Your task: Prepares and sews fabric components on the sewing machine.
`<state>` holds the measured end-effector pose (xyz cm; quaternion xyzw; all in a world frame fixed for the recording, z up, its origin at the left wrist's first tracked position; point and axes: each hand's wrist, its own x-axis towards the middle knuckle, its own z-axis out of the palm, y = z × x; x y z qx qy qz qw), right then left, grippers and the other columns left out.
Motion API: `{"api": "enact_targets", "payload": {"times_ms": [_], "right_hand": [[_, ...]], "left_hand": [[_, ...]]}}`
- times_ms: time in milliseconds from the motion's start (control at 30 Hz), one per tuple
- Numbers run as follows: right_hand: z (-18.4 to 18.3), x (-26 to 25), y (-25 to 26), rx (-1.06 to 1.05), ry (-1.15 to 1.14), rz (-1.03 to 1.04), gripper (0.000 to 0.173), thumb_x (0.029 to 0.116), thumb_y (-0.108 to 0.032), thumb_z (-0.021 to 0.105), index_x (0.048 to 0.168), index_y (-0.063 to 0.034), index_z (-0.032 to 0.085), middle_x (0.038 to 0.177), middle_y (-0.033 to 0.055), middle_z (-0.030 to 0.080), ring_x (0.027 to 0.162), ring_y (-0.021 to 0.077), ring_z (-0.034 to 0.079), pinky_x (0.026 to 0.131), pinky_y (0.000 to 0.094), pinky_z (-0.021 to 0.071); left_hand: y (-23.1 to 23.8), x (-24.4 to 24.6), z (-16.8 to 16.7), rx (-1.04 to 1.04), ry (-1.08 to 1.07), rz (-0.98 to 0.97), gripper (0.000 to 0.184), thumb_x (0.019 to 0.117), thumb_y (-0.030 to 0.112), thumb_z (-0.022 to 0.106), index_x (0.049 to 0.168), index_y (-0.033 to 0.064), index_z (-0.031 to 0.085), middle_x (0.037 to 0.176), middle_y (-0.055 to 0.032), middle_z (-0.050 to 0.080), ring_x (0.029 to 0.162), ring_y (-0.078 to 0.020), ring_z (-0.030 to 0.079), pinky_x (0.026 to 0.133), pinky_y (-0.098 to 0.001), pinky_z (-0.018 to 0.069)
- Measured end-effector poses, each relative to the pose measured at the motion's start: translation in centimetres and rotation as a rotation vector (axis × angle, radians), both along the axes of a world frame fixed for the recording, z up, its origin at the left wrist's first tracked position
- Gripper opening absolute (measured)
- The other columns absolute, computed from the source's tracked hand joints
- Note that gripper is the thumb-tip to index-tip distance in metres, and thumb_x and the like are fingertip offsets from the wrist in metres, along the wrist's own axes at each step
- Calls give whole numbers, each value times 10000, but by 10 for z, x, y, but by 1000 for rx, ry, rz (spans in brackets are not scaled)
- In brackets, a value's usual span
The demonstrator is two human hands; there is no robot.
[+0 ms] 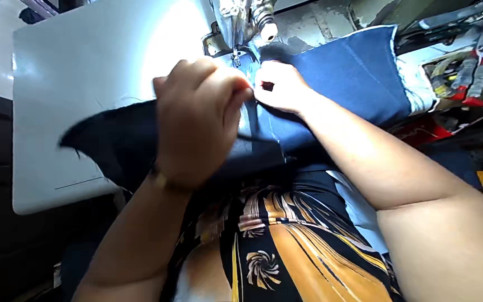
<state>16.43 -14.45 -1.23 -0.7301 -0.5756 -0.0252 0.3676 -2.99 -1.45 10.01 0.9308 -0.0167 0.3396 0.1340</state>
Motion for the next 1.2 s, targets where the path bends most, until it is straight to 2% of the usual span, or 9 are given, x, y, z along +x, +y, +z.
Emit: {"api": "enact_targets", "payload": {"times_ms": [67, 133, 233, 400, 767, 867, 1000, 1133, 1200], "right_hand": [[1, -5, 0, -5, 1, -28, 238, 909, -206, 662, 961, 9, 747, 975, 223, 651, 985, 371, 634, 898, 489, 502], [-1, -7, 0, -13, -7, -43, 284, 919, -229, 661, 1094, -39, 780, 1060, 219, 660, 1053, 373, 620, 956, 482, 486], [-6, -5, -3, -2, -44, -3, 264, 934, -220, 643, 1072, -62, 803, 1053, 206, 668, 1032, 362, 621, 938, 464, 489], [-3, 1, -3, 9, -42, 37, 249, 929, -202, 635, 1025, -52, 809, 1002, 184, 668, 993, 327, 615, 903, 416, 490], [1, -1, -3, -41, -8, 14, 260, 932, -220, 629, 1044, -72, 812, 1008, 164, 659, 990, 295, 595, 890, 386, 467], [0, -1, -3, -32, -10, 14, 254, 929, -211, 636, 1043, -69, 813, 1000, 165, 659, 987, 299, 595, 889, 390, 467], [-1, -1, -2, -21, -17, 15, 254, 929, -208, 632, 1042, -67, 811, 1001, 169, 660, 986, 306, 603, 891, 402, 472], [-3, 0, -1, -12, -21, 20, 251, 940, -205, 623, 1035, -68, 810, 995, 164, 659, 984, 311, 605, 890, 410, 481], [-4, 0, -1, 0, -23, 22, 268, 955, -222, 603, 1041, -73, 809, 990, 160, 659, 983, 307, 611, 897, 419, 479]], "left_hand": [[22, 43, -43, -152, 228, 114, 201, 991, 178, 602, 971, 54, 758, 990, -126, 736, 991, -259, 691, 904, -470, 507], [37, 70, -70, -305, 431, 189, 270, 1034, 240, 573, 1061, 34, 746, 1090, -147, 718, 1086, -271, 671, 969, -475, 495], [51, 87, -92, -383, 479, 176, 271, 1021, 275, 601, 1054, 48, 744, 1111, -132, 701, 1112, -249, 646, 978, -460, 473], [63, 99, -92, -381, 477, 91, 221, 980, 265, 665, 1007, 68, 764, 1048, -95, 675, 1042, -185, 622, 937, -369, 469], [56, 104, -84, -460, 584, 185, 165, 951, 276, 699, 943, 126, 768, 1012, -25, 636, 938, -113, 587, 853, -335, 454], [54, 106, -86, -440, 589, 208, 190, 940, 312, 697, 964, 134, 762, 1043, -37, 623, 1000, -158, 572, 913, -429, 397], [55, 107, -90, -428, 523, 208, 372, 864, 304, 759, 1144, 90, 638, 1078, -101, 602, 1093, -292, 550, 935, -572, 374], [55, 104, -100, -345, 428, 163, 197, 908, 322, 694, 1001, 160, 757, 1039, -76, 635, 1095, -258, 574, 960, -535, 374], [50, 100, -100, -177, 393, 147, 225, 965, 303, 614, 1001, 155, 780, 1032, -98, 663, 1073, -280, 612, 937, -531, 417]]}}
